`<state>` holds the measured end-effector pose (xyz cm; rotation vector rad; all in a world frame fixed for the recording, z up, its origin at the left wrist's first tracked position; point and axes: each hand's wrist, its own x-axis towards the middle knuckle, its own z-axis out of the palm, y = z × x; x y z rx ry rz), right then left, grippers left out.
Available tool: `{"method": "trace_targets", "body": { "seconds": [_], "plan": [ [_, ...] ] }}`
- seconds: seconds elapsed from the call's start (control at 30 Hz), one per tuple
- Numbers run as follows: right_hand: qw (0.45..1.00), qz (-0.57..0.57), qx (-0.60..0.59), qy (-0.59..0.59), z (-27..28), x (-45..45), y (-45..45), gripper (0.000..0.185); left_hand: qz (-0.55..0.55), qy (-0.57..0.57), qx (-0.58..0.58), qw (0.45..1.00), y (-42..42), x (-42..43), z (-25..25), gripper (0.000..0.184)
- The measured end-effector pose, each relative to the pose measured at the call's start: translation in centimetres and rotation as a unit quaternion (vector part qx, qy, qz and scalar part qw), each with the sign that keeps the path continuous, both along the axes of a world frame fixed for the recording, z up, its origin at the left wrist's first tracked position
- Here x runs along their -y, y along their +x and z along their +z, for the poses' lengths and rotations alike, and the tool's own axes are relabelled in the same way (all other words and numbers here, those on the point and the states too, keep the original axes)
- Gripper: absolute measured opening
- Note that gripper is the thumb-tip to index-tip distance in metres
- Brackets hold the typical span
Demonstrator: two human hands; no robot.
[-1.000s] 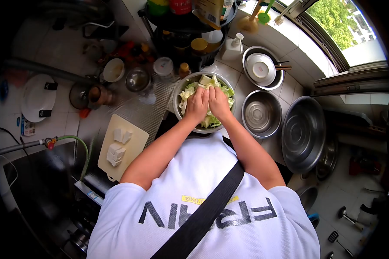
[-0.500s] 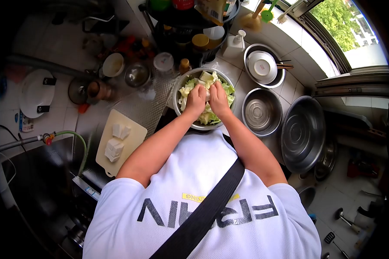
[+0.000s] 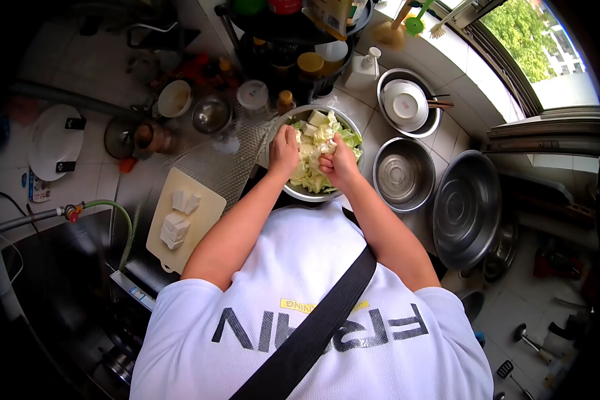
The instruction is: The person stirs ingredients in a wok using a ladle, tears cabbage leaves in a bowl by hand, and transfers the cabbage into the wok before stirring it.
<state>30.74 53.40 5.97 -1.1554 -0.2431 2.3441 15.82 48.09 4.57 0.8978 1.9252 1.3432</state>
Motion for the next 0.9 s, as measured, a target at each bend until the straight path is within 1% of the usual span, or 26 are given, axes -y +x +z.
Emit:
{"method": "trace_targets", "body": {
  "seconds": [0.03, 0.07, 0.13, 0.23, 0.27, 0.37, 0.4, 0.43, 0.47, 0.53, 0.57, 0.63, 0.67, 0.7, 0.73, 0.8, 0.87, 0.9],
  "plan": [
    [0.999, -0.005, 0.049, -0.007, 1.5, 0.0, -0.1, 0.027, -0.019, 0.011, -0.176, 0.984, -0.4, -0.1, 0.6, 0.033],
    [0.999, 0.015, 0.041, -0.009, 2.1, -0.2, -0.1, 0.028, -0.063, -0.045, -0.159, 0.984, -0.8, -0.3, 1.1, 0.036],
    [0.998, 0.056, 0.025, -0.012, 2.8, -1.0, -0.2, 0.029, -0.108, -0.086, -0.206, 0.969, -1.1, -0.7, 2.1, 0.038],
    [0.987, 0.096, 0.092, 0.094, 2.2, -0.9, -0.7, 0.037, -0.173, -0.180, -0.265, 0.931, -1.2, -1.3, 2.2, 0.042],
    [0.983, 0.100, 0.095, 0.117, 2.0, -0.9, -0.5, 0.039, -0.194, -0.216, -0.283, 0.914, -1.2, -1.5, 2.1, 0.044],
    [0.974, 0.100, 0.112, 0.168, 2.5, -0.7, -0.4, 0.043, -0.151, -0.085, -0.289, 0.942, -0.4, -0.5, 3.4, 0.044],
    [0.973, 0.089, 0.123, 0.174, 2.5, -0.5, -0.7, 0.044, -0.160, -0.065, -0.175, 0.969, 0.3, -0.4, 3.8, 0.041],
    [0.971, 0.078, 0.136, 0.180, 2.3, -0.3, -0.8, 0.045, -0.167, -0.045, -0.057, 0.983, 1.3, -0.3, 3.9, 0.038],
    [0.966, 0.093, 0.146, 0.190, 2.0, -0.3, -0.8, 0.045, -0.170, -0.024, 0.061, 0.983, 2.1, -0.3, 4.1, 0.036],
    [0.955, 0.123, 0.166, 0.212, -0.1, -0.4, -1.1, 0.046, -0.161, -0.003, -0.111, 0.981, 2.9, 0.0, 3.3, 0.032],
    [0.918, 0.128, 0.221, 0.303, -1.2, -0.5, -1.3, 0.048, -0.154, 0.008, -0.196, 0.968, 3.0, 0.1, 2.8, 0.031],
    [0.811, 0.131, 0.322, 0.471, -2.0, -0.8, -1.4, 0.051, -0.179, -0.002, -0.229, 0.957, 2.4, 0.3, 3.6, 0.032],
    [0.792, 0.157, 0.359, 0.469, -2.2, -1.2, -0.7, 0.047, -0.195, -0.008, -0.234, 0.953, 2.0, 0.5, 4.0, 0.032],
    [0.771, 0.183, 0.395, 0.465, 0.6, -1.6, -0.2, 0.042, -0.210, -0.015, -0.239, 0.948, 1.4, 0.7, 4.2, 0.031],
    [0.749, 0.208, 0.429, 0.459, 2.2, -1.8, 0.2, 0.038, -0.207, -0.038, -0.239, 0.948, 0.9, 0.9, 4.0, 0.031],
    [0.674, 0.169, 0.445, 0.566, 1.8, -2.6, 0.5, 0.028, -0.202, -0.080, -0.240, 0.946, 0.1, 0.7, 3.4, 0.030],
    [0.583, 0.146, 0.458, 0.655, 1.0, -3.5, 0.0, 0.017, -0.173, -0.060, -0.250, 0.951, -0.6, 0.7, 1.0, 0.030],
    [0.542, 0.159, 0.457, 0.687, 0.7, -4.0, -0.7, 0.018, -0.159, -0.050, -0.256, 0.952, -1.0, 0.6, 0.2, 0.031]
  ]
}}
